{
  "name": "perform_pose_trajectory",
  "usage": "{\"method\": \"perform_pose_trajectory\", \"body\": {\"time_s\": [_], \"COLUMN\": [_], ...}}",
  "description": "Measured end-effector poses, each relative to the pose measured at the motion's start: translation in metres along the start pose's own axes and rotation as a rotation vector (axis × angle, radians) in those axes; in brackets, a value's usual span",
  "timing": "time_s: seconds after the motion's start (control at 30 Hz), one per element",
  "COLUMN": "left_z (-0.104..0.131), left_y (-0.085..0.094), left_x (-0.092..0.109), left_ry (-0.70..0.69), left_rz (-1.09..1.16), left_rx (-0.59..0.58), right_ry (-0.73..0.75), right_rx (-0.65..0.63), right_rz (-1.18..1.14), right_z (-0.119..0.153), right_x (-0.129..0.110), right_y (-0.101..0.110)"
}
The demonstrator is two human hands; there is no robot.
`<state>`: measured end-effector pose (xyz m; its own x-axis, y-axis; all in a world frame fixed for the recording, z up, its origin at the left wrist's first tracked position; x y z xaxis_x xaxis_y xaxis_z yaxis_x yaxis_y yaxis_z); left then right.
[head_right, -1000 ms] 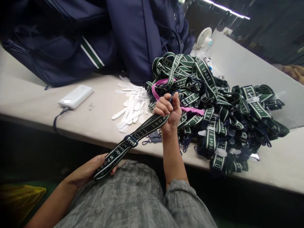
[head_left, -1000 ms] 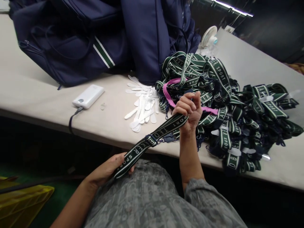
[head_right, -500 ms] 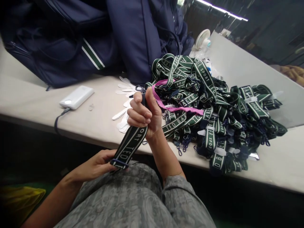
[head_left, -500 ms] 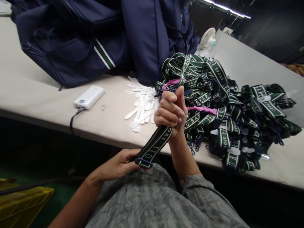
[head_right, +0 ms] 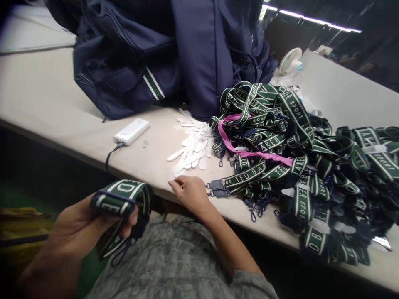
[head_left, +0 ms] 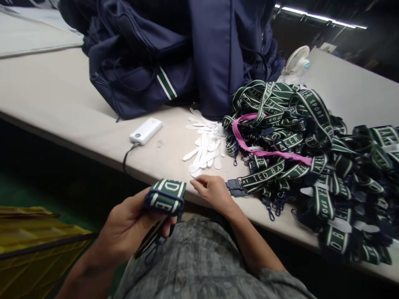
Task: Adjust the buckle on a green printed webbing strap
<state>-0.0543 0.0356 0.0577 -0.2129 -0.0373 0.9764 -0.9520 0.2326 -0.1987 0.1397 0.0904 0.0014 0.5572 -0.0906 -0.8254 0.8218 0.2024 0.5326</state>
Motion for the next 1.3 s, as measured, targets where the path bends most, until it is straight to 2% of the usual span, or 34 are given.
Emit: {"method": "perform_pose_trajectory", "body": {"time_s": [0.03, 0.07, 0.1, 0.17, 0.23, 0.27, 0.4, 0.47, 0.57, 0.63, 0.73, 0.9, 1.03, 1.13, 1.23, 1.3], "left_z": [-0.005, -0.009, -0.014, -0.024, -0.036, -0.042, -0.058, -0.061, -0.063, -0.063, -0.064, -0.06, -0.056, -0.059, -0.066, -0.07], "left_y": [-0.005, -0.009, -0.012, -0.017, -0.016, -0.013, 0.002, 0.007, 0.013, 0.015, 0.012, -0.003, -0.005, 0.0, 0.004, 0.005], "left_x": [0.006, 0.01, 0.012, 0.01, 0.004, 0.0, -0.018, -0.025, -0.037, -0.044, -0.05, -0.05, -0.049, -0.058, -0.069, -0.072], "left_ry": [-0.009, -0.016, -0.02, -0.039, -0.066, -0.074, -0.02, 0.021, 0.085, 0.061, -0.045, -0.183, -0.246, -0.17, -0.03, 0.032], "left_rz": [0.011, 0.032, 0.066, 0.156, 0.22, 0.244, 0.309, 0.318, 0.313, 0.301, 0.266, 0.133, -0.032, 0.09, 0.291, 0.324], "left_rx": [0.014, 0.019, 0.013, -0.045, -0.057, -0.03, 0.181, 0.252, 0.354, 0.456, 0.572, 0.662, 0.726, 0.734, 0.728, 0.706], "right_ry": [0.112, 0.222, 0.32, 0.435, 0.435, 0.417, 0.378, 0.344, 0.269, 0.247, 0.238, 0.215, 0.141, 0.09, 0.101, 0.121], "right_rx": [0.076, 0.07, -0.013, -0.26, -0.41, -0.427, -0.296, -0.226, -0.19, -0.204, -0.184, -0.197, -0.2, -0.13, -0.063, -0.012], "right_rz": [-0.095, -0.216, -0.328, -0.459, -0.517, -0.537, -0.548, -0.548, -0.553, -0.596, -0.695, -0.769, -0.57, -0.466, -0.415, -0.39], "right_z": [0.003, 0.006, 0.009, 0.013, 0.013, 0.011, 0.006, 0.007, 0.013, 0.018, 0.023, 0.027, 0.03, 0.032, 0.032, 0.031], "right_x": [-0.012, -0.025, -0.037, -0.056, -0.062, -0.061, -0.043, -0.033, -0.022, -0.019, -0.017, -0.021, -0.022, -0.019, -0.017, -0.014], "right_y": [0.008, 0.012, 0.013, 0.008, -0.003, -0.008, -0.028, -0.037, -0.05, -0.057, -0.059, -0.053, -0.058, -0.062, -0.066, -0.065]}}
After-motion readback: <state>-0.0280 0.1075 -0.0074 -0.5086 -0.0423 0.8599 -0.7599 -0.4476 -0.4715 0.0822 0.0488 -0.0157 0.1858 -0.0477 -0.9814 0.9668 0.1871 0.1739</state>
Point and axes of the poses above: each hand's wrist, its own z-axis away from the middle knuckle, its own y-axis out of the back of the hand, x = y × z, the point moved 5 cm from there along -z, towards the middle knuckle, and after that the axes turned 9 degrees about -y, right-handed, at the moved point
